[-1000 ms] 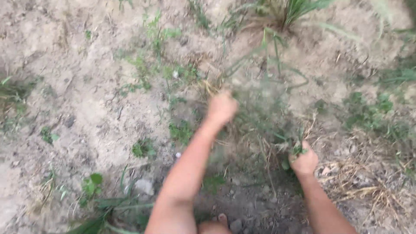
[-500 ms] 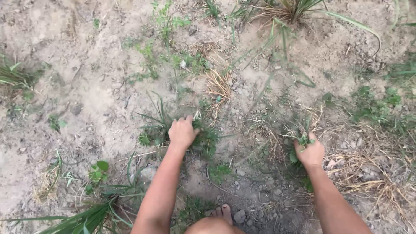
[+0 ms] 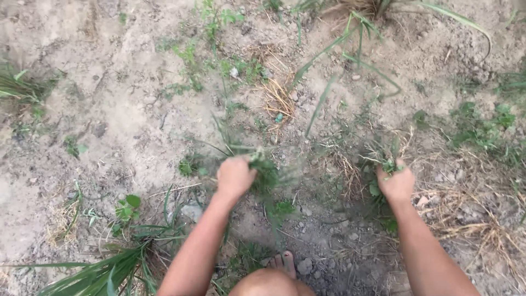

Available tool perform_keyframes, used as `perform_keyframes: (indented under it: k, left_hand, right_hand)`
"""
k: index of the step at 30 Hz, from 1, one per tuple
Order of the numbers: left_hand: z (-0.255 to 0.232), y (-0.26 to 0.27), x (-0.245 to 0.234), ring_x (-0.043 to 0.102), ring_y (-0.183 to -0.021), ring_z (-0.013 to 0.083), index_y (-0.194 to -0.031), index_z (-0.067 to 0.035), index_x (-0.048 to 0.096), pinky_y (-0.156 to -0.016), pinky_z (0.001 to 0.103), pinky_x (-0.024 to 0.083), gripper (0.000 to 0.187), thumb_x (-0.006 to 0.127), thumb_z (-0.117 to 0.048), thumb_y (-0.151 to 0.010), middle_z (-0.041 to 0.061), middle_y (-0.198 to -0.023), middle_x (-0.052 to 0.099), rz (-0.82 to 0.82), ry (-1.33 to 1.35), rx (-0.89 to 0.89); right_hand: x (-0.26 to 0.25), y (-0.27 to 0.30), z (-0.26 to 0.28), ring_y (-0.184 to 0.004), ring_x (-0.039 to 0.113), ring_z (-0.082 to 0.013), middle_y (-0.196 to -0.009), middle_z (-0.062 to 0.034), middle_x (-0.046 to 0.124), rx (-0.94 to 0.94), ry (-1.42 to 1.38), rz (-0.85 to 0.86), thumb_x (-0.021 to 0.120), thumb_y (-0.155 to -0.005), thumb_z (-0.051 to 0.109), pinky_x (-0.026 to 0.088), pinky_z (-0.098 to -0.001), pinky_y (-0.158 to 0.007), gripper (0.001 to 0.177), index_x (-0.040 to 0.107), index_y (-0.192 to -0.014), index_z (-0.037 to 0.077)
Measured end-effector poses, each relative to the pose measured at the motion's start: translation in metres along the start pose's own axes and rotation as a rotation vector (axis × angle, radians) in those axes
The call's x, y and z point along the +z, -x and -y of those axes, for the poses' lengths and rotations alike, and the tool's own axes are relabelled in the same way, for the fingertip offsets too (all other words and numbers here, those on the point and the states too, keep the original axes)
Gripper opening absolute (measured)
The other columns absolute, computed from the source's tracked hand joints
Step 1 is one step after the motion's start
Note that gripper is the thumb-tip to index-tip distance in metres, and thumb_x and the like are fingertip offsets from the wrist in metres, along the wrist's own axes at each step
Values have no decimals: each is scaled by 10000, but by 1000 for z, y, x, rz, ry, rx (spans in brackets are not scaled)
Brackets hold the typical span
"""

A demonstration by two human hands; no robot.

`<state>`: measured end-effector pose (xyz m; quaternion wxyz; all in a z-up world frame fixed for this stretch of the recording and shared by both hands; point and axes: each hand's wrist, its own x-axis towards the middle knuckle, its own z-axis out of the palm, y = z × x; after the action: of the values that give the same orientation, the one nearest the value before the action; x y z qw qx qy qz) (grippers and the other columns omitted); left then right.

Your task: Pulling weeds from the ground by hand and gathering them into a pile

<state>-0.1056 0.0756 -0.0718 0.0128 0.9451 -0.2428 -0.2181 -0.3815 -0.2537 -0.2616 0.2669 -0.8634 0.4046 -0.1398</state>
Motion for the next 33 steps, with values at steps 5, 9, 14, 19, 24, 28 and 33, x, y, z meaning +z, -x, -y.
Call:
perform_keyframes:
  k: [5, 9, 14, 19, 24, 28, 33]
  left_hand:
    - [-28, 9, 38, 684, -987, 335, -1106, -40, 657, -758, 458, 593, 636, 839, -483, -688, 156, -1039, 704, -1, -215, 0]
    - [-1, -9, 101, 707, -1008, 299, -1047, -97, 731, -760, 427, 601, 260, 654, -289, -889, 113, -1049, 741, -10, -361, 64]
    - [4, -20, 80, 725, -1039, 306, -1029, -129, 787, -845, 432, 595, 255, 551, -200, -962, 119, -1069, 769, 165, -265, 80]
    - [-14, 5, 27, 695, -1009, 406, -1115, -135, 725, -897, 517, 546, 296, 612, -254, -869, 193, -1050, 724, 134, 211, -48]
    - [30, -10, -20, 687, -1002, 438, -1119, -103, 695, -907, 535, 536, 288, 647, -237, -868, 231, -1049, 725, -246, 306, -155]
    - [48, -13, -35, 683, -992, 448, -1207, -102, 639, -871, 560, 533, 356, 631, -168, -857, 228, -1074, 722, -406, 279, -162]
    - [2, -20, -15, 699, -991, 399, -1222, -84, 586, -846, 525, 559, 485, 705, -348, -833, 207, -1056, 727, -141, 111, -246]
  right_hand:
    - [-11, 6, 77, -765, 698, -375, -822, -163, 677, -138, -98, 10, 772, -844, 228, 583, -472, -732, 231, 639, -976, 93]
    - [-21, 45, 153, -880, 737, -311, -1145, -75, 697, -544, -33, 271, 646, -797, 76, 611, -403, -682, 247, 624, -1019, 183]
    - [-8, 90, 211, -861, 750, -249, -1613, 20, 429, -750, 134, 686, 665, -660, 40, 626, -379, -693, 502, 647, -1132, 209]
    - [-4, 104, 249, -904, 747, -308, -1704, -44, 178, -667, 249, 1037, 628, -815, 65, 607, -432, -749, 861, 305, -1597, 226]
    - [40, 108, 235, -955, 729, -340, -1654, -78, 337, -786, 138, 950, 641, -727, 50, 590, -487, -775, 643, 566, -1353, 179]
    - [70, 109, 199, -1021, 712, -384, -1307, -150, 673, -804, 14, 875, 598, -749, 24, 582, -505, -846, 431, 672, -1170, 83]
    - [72, 107, 165, -974, 708, -414, -1026, -246, 724, -559, 40, 847, 587, -779, 35, 574, -503, -868, 425, 656, -1197, 71]
